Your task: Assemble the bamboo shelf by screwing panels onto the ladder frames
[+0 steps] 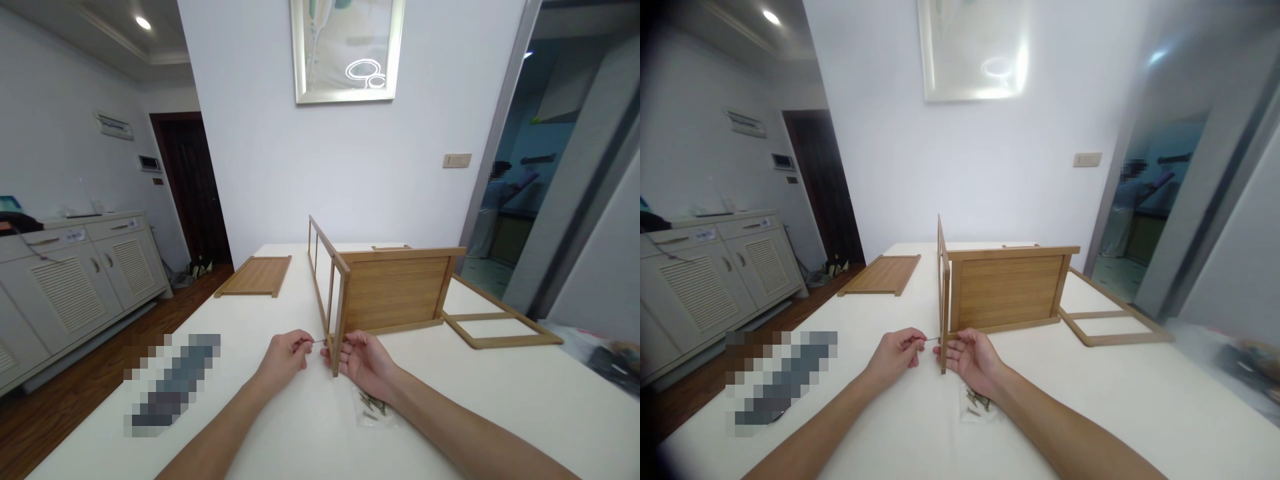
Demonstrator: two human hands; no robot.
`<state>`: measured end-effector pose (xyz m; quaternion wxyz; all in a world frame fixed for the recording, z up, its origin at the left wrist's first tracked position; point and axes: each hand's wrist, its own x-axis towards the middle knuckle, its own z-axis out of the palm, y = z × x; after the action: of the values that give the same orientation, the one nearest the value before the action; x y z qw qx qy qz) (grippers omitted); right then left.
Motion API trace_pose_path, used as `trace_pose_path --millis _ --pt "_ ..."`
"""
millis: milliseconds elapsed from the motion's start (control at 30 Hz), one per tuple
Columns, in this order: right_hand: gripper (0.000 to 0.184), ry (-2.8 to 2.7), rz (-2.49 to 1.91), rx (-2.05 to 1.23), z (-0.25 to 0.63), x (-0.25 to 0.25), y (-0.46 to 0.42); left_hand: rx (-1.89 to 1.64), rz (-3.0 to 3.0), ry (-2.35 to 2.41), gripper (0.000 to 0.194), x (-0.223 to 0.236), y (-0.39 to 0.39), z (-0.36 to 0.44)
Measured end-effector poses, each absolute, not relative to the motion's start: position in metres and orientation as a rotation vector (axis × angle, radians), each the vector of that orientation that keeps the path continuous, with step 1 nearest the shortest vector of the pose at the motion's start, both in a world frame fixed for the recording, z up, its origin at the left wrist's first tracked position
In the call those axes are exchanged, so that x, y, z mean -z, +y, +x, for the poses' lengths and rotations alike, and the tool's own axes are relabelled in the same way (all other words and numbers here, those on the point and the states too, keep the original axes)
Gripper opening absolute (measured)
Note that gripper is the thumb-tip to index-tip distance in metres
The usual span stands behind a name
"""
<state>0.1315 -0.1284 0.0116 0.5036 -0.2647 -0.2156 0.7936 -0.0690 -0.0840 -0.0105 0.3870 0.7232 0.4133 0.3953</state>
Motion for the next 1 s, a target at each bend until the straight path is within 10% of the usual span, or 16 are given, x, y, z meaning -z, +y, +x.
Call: trace_pose_path --millis 1000 --pt "0.020 -0.525 -0.649 -1.915 0.1309 -0.0132 -0.1301 -1.022 1.635 0.973 0.029 0.0106 -0.0760 -0.0696"
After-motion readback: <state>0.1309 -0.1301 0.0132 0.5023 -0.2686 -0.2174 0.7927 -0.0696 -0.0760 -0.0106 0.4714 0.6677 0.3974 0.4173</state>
